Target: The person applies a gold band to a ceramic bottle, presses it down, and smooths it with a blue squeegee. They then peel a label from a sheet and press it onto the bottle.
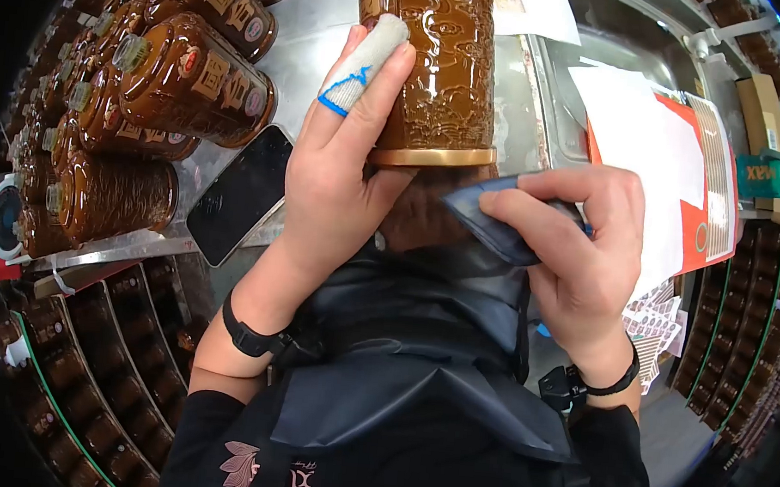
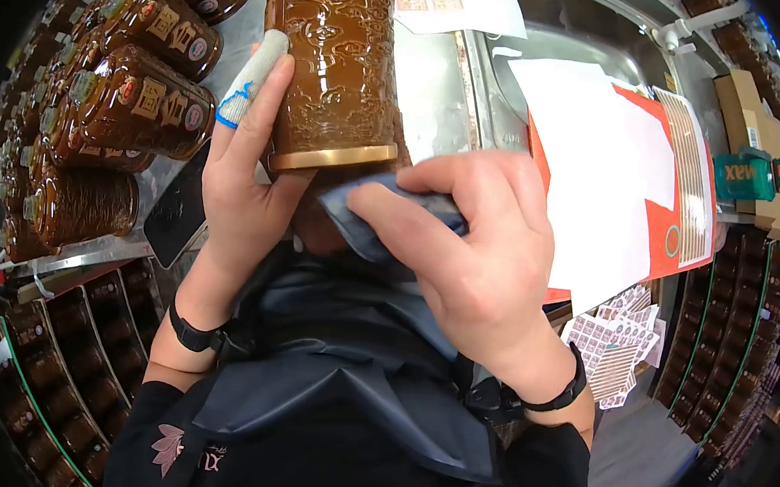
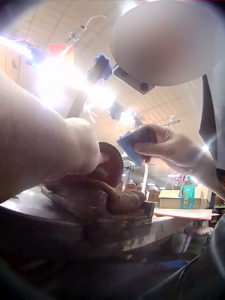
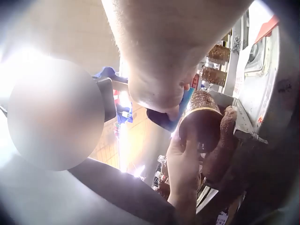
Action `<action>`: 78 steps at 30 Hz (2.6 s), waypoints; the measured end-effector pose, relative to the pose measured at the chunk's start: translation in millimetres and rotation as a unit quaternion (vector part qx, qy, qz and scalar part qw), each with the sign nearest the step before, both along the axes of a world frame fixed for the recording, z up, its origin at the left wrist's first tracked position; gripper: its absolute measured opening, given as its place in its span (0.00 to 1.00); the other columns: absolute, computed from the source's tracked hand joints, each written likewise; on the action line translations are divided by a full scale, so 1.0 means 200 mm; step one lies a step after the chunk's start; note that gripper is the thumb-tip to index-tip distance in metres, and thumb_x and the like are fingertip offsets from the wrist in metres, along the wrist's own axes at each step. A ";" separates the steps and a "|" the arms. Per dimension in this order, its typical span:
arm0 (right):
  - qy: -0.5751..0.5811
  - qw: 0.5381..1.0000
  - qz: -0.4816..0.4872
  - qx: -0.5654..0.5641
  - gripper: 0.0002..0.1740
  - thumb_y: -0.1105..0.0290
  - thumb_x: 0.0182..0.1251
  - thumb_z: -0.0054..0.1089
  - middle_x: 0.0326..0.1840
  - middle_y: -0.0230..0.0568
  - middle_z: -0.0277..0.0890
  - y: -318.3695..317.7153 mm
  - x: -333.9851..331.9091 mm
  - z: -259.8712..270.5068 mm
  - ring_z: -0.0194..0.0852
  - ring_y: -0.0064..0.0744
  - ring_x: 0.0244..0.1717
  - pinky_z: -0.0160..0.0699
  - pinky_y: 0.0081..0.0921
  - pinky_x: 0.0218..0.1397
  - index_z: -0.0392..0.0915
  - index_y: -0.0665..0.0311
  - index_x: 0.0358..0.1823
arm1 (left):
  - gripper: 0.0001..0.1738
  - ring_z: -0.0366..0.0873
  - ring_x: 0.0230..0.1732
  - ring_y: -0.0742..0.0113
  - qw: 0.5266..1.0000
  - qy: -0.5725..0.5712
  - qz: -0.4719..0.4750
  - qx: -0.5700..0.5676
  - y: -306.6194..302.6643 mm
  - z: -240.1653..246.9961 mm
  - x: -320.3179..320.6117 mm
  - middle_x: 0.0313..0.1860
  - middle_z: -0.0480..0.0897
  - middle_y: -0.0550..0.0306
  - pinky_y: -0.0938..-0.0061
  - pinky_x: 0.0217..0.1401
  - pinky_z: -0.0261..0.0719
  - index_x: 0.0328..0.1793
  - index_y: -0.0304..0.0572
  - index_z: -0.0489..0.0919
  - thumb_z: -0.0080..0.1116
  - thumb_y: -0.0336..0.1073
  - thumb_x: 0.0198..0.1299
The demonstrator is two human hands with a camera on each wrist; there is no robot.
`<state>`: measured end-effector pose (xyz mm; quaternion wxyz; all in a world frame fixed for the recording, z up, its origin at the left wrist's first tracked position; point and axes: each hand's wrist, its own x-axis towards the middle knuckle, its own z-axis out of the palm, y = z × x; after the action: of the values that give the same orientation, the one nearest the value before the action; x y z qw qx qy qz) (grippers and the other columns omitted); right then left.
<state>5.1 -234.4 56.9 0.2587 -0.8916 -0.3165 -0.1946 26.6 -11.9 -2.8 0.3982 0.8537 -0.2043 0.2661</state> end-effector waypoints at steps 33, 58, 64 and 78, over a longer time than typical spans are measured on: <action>-0.061 0.998 0.010 0.010 0.19 0.69 0.43 0.68 0.42 0.31 0.80 -0.04 0.03 -0.09 0.77 0.37 0.44 0.80 0.31 0.45 0.91 0.52 0.42 | 0.46 0.67 0.81 0.37 1.000 0.026 0.014 0.002 0.01 -0.01 -0.02 0.78 0.72 0.36 0.56 0.79 0.69 0.80 0.37 0.72 0.72 0.20 0.51; -0.024 0.999 0.009 0.043 0.21 0.79 0.45 0.67 0.44 0.34 0.82 -0.02 0.02 -0.02 0.78 0.42 0.47 0.77 0.36 0.50 0.91 0.53 0.42 | 0.43 0.73 0.75 0.41 0.999 -0.002 0.009 0.035 0.02 -0.05 -0.03 0.77 0.73 0.36 0.59 0.77 0.69 0.84 0.35 0.65 0.68 0.26 0.62; -0.019 0.997 0.029 0.074 0.20 0.75 0.46 0.69 0.41 0.31 0.81 -0.03 0.07 -0.09 0.77 0.37 0.43 0.77 0.35 0.47 0.90 0.54 0.44 | 0.44 0.73 0.73 0.39 0.998 0.004 0.020 0.052 0.03 -0.05 -0.05 0.76 0.73 0.35 0.58 0.75 0.72 0.83 0.28 0.64 0.69 0.27 0.61; 0.021 0.991 0.052 0.118 0.24 0.85 0.42 0.65 0.46 0.34 0.83 0.00 0.10 -0.06 0.77 0.41 0.48 0.77 0.35 0.51 0.90 0.55 0.43 | 0.43 0.68 0.75 0.32 0.996 0.033 0.040 0.073 0.03 -0.07 -0.07 0.78 0.68 0.28 0.54 0.78 0.66 0.86 0.27 0.56 0.62 0.33 0.70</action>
<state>25.1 -233.6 44.5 0.3784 -0.8411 -0.3322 -0.1976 12.3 -5.2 -17.5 0.3304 0.8965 -0.1755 0.2375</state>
